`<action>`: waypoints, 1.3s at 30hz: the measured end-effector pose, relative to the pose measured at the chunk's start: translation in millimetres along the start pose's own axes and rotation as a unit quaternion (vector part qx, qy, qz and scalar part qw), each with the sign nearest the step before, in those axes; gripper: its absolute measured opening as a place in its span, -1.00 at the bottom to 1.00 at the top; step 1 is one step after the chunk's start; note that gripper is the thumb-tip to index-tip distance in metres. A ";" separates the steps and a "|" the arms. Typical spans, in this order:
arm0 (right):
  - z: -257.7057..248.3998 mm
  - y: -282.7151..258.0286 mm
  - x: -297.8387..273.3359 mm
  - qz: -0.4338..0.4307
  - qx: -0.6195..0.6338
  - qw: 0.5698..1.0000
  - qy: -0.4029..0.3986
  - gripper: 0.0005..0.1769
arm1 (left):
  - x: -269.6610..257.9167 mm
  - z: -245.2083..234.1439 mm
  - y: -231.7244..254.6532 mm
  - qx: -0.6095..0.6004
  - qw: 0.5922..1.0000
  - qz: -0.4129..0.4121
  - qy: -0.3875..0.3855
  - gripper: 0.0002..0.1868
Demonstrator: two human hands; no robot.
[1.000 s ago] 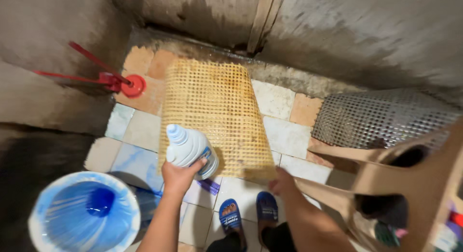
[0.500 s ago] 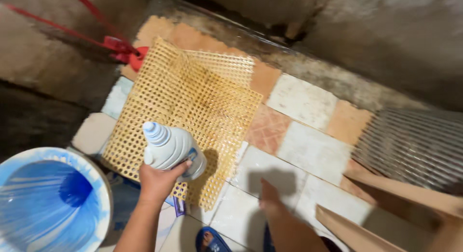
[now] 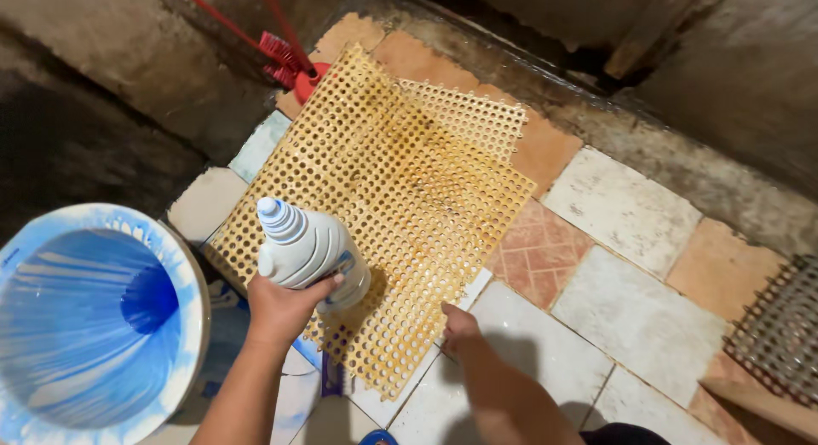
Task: The person pours blue cleaning liquid from a white bottle into a white toilet bowl and onto a yellow floor mat. They then use a red plunger to agitate the liquid inside the toilet bowl. Finally, they scoop water from an orange bucket using a red cup and pour it onto the floor mat.
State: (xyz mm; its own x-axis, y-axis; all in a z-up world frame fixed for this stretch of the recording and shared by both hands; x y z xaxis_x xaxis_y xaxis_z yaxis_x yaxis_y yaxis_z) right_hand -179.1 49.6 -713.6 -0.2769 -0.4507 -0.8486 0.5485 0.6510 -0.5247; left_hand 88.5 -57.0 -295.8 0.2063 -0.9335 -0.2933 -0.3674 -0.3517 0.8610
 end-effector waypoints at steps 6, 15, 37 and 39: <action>14.8 -4.0 16.4 -0.032 0.161 0.985 -0.048 -0.58 | -0.5 -2.7 -26.2 0.001 1.000 -0.011 0.017 -0.47; 20.4 -126.5 -18.5 -0.105 0.187 0.967 -0.135 -0.61 | -15.5 -5.6 -17.8 -0.034 0.999 0.007 0.022 -0.39; -72.2 -532.8 -440.3 -0.405 -0.075 0.911 -0.003 -0.86 | -175.3 -119.0 253.8 -0.060 0.996 -0.062 -0.035 -0.29; -104.2 -558.1 -453.0 -0.413 -0.111 0.901 0.069 -0.91 | -184.4 -122.9 272.1 -0.052 0.997 -0.044 -0.033 -0.28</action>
State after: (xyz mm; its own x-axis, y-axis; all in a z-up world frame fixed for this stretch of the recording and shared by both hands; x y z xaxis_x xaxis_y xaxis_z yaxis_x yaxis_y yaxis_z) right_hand -441.9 -45.9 -43.3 -0.6221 -0.7674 -0.1551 -0.0557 0.2410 -0.9689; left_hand 61.9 28.0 43.6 0.1719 -0.9028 -0.3942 -0.2532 -0.4273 0.8680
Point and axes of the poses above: each hand's wrist, its own x-axis towards the middle knuckle, its own z-axis out of the palm, y = z × x, the point moved 4 cm from there along x, towards the middle knuckle, and after that the axes turned 15 degrees about -z, right-handed, at the moved point
